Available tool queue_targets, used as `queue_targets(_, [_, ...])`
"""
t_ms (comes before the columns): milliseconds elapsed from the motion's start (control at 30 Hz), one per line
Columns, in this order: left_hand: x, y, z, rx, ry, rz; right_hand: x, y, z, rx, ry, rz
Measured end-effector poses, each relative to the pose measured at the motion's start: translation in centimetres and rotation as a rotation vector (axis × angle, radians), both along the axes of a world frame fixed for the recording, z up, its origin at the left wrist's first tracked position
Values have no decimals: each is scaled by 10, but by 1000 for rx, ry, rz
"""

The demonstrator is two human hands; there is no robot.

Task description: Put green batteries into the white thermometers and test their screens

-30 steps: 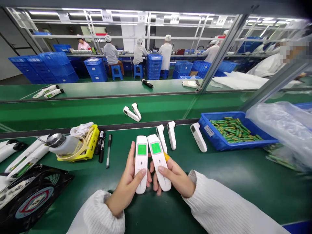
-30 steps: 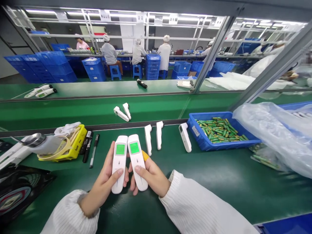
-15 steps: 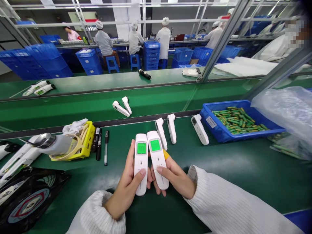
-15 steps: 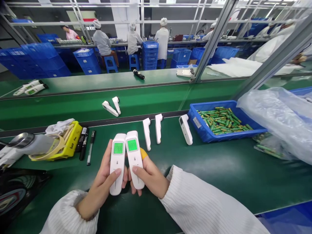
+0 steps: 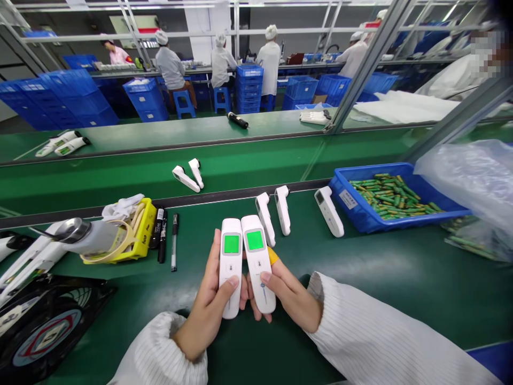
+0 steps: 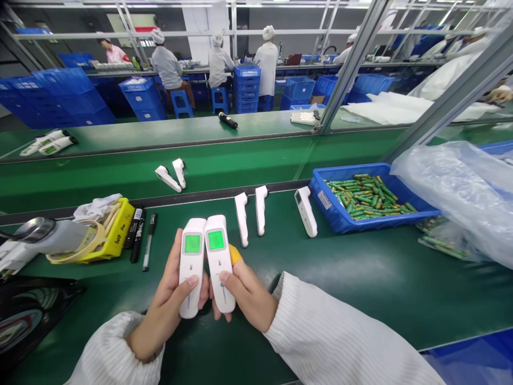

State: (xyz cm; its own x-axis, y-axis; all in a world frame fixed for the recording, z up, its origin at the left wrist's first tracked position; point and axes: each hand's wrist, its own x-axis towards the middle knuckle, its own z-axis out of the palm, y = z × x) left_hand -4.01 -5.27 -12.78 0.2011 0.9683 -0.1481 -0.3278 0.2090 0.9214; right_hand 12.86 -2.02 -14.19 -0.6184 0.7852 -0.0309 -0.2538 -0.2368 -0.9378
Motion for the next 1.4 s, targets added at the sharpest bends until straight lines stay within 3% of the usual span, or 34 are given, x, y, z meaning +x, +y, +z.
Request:
queue_targets(600, [4,0,1,20,-78,-39,-2,3,1,-28,-23,-50])
queue_targets(800, [1,4,4,82,156,247,-4,1,2,103,-53,11])
queue_targets(967, [5,5,4,53,128,236,-7,-5,-4,90,-215,31])
queue_targets(1233, [6,7,-3,133,98,288,-6,-2,-9,187,-350,-79])
queue_targets(1400, [8,7,-6,118,-9,299,-14,-4,-7,-15,-190,-34])
